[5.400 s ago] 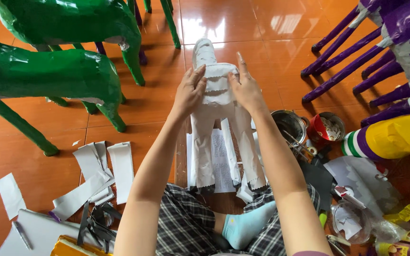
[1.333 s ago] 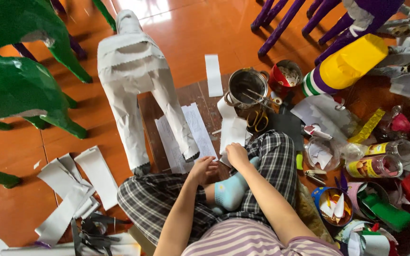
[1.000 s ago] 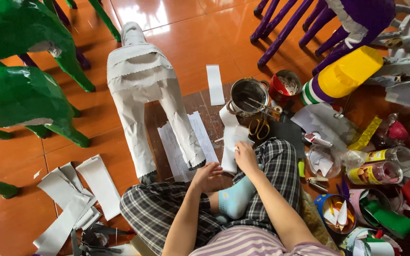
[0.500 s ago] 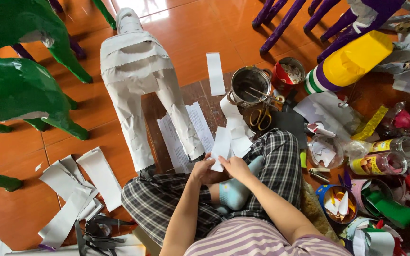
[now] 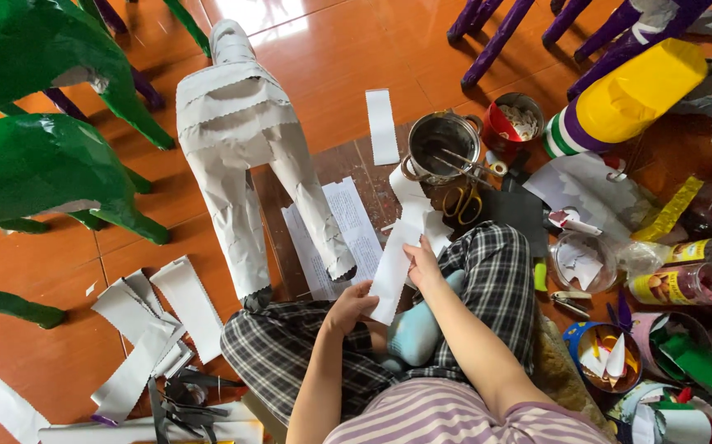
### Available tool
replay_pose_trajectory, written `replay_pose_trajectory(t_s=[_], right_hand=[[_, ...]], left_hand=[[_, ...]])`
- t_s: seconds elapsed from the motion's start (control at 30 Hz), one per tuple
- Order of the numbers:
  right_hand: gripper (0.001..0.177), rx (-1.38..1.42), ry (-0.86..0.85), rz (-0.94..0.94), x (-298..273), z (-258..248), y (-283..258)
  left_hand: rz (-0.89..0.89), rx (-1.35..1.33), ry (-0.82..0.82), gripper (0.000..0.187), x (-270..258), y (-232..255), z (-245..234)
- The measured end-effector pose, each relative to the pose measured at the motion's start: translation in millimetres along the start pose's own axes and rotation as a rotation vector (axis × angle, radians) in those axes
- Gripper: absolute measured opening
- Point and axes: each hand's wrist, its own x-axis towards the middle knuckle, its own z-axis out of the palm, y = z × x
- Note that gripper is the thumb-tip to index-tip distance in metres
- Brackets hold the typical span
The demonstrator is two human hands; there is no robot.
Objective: Applying paper strips to a paper-mache animal frame
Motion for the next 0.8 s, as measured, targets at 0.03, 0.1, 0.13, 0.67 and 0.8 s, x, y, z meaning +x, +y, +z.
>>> replay_pose_trajectory(t_s=[0.03, 0.1, 0.13, 0.67, 0.8], right_hand=[[0.091, 0.022, 0.008, -0.009, 8.3, -5.8, 2.6], [0.09, 0.041, 0.019, -0.017, 16.6, -13.8, 5.2], [0.082, 0.028, 0.053, -0.04, 16.5, -14.5, 6.3], [0.014, -1.779, 0.246, -1.472, 129.4, 28.8, -120.3], [0.018, -2.008, 0.44, -1.164, 109.0, -10.3, -170.2]], left_hand=[[0.001, 0.032, -0.006, 0.054, 5.9, -5.0, -3.2], [-0.001, 0.06, -0.012, 0.054, 16.0, -15.4, -11.5], [-0.004, 0.154, -0.028, 0.045, 19.8, -19.7, -18.0], [0.053, 0.202, 0.293, 0.077, 87.7, -51.5, -66.5], [0.082, 0.201, 0.276, 0.073, 56.2, -3.6, -24.9]])
